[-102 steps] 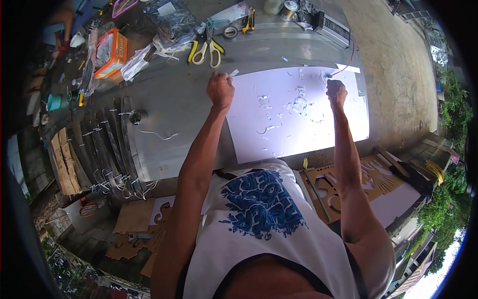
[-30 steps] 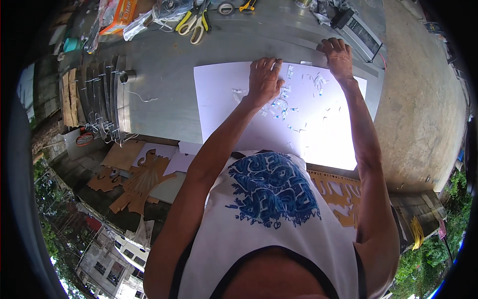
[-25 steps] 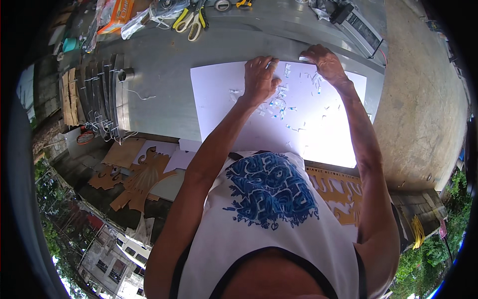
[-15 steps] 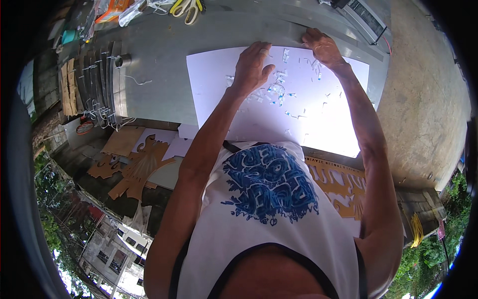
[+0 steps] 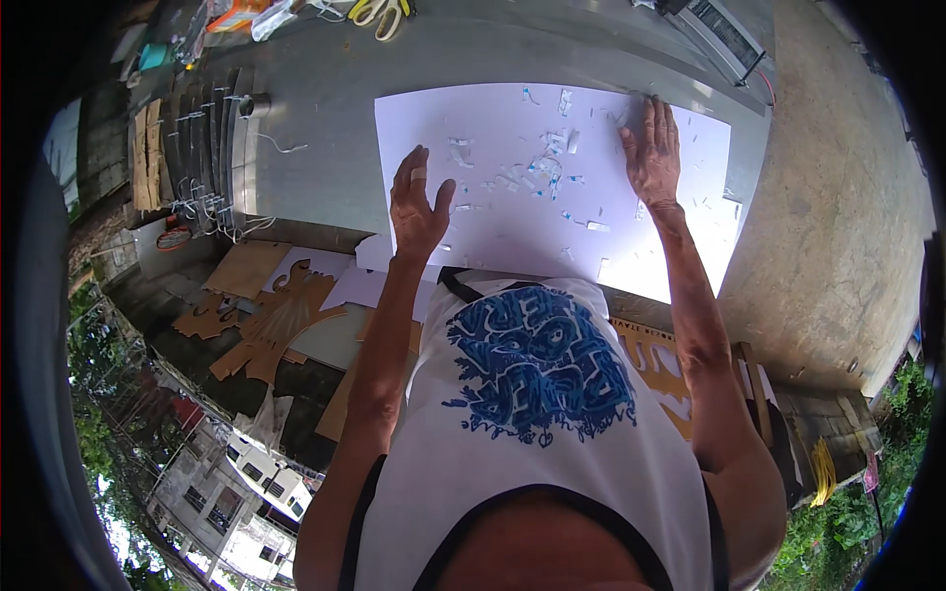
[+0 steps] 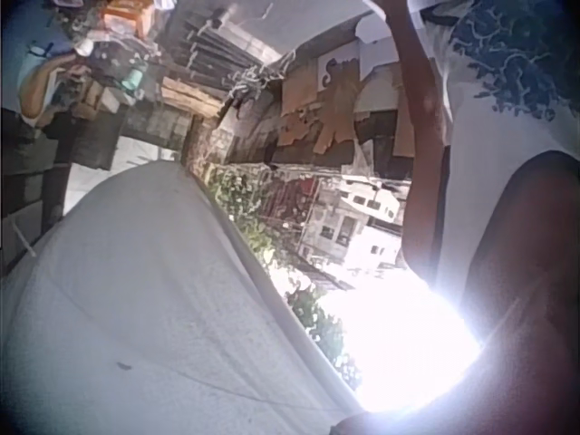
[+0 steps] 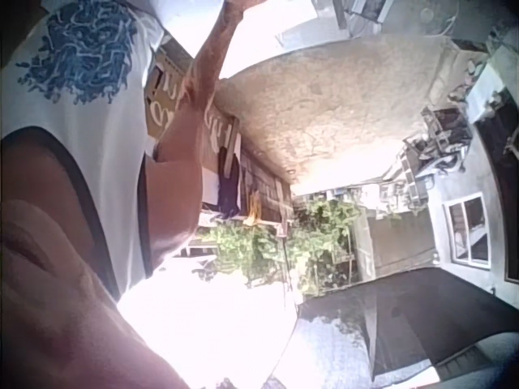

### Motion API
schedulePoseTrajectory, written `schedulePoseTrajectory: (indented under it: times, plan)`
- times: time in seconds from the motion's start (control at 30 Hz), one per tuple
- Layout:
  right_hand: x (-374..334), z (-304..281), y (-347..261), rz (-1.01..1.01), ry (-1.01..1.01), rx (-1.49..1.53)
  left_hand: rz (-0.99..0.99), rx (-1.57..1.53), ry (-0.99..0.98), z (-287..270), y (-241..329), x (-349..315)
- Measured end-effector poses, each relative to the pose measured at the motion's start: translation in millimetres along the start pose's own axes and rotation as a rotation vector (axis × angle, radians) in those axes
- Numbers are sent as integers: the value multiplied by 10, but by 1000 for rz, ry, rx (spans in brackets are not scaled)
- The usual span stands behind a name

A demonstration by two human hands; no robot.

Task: The person assembles small decorative items on a workbench using a utility knife, pliers, and a small metal cup. They cut and shape small pieces of material, place them into the cup, and handle a long metal strip and a white sheet of paper with cutouts.

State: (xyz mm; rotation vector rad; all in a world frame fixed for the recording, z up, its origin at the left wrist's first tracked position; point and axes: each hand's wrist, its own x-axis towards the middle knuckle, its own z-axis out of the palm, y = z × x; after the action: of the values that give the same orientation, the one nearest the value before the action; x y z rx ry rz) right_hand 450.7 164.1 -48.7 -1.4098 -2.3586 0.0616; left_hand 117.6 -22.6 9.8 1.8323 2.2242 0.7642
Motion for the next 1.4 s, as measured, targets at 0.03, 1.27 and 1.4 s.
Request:
schedulePoseTrajectory:
  times: [0.03,1.27,1.4]
  plan:
    - [-51,91,-26,13,1,-52,82,-7,-39,138,77,174]
    - [-1079,-736,1603,601,105,99,724,-241,-441,1025,1555,782]
    - [-940,-827,1684,636,65,468,814,-195,-517,1280,1915,865]
